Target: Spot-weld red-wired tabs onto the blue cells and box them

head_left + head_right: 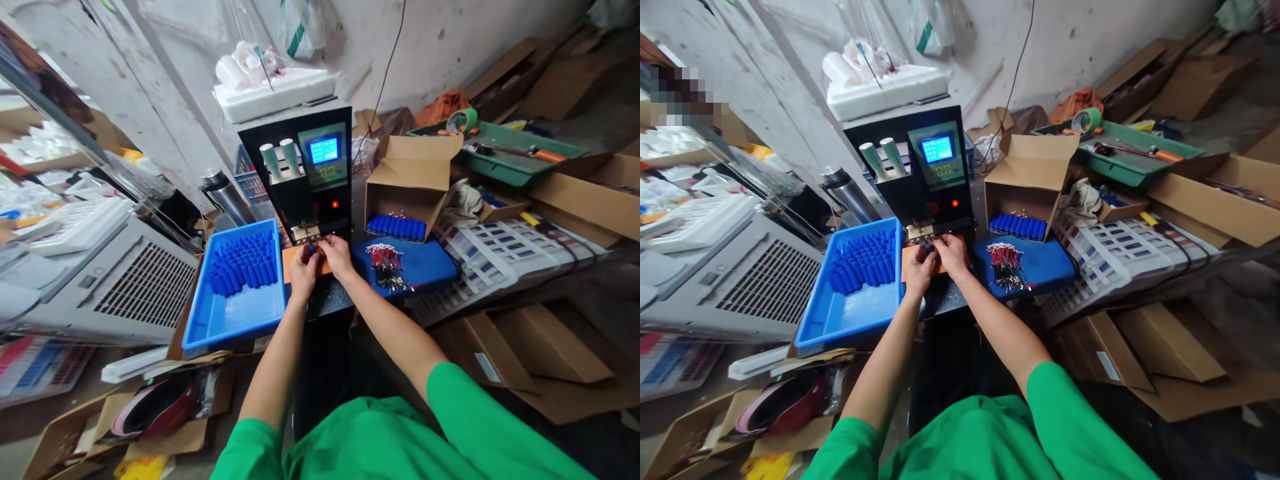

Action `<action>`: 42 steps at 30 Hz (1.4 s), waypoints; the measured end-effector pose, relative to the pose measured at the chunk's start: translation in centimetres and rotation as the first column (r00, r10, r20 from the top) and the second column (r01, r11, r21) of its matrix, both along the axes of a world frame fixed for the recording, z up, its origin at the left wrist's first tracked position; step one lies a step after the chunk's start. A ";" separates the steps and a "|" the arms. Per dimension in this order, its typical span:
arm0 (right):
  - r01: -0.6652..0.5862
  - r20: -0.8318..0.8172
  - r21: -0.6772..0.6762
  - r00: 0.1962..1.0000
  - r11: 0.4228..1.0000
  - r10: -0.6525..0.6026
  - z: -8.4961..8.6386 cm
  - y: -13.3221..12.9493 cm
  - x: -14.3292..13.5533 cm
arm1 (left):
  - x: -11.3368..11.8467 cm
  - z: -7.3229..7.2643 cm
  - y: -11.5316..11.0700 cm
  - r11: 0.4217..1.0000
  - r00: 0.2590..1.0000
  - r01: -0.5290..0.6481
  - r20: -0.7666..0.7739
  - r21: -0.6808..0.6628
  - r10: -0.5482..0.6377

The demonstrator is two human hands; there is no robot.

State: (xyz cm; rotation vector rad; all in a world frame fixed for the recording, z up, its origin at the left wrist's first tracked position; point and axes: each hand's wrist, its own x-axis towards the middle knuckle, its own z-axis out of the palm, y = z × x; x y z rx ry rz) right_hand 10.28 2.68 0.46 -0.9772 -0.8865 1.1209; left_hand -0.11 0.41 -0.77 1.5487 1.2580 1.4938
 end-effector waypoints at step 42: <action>0.063 0.207 0.026 0.976 0.998 -0.067 0.3 -0.7 -0.4 | 0.1 -0.2 -0.3 0.997 0.999 -0.043 -0.024 -0.059 0.041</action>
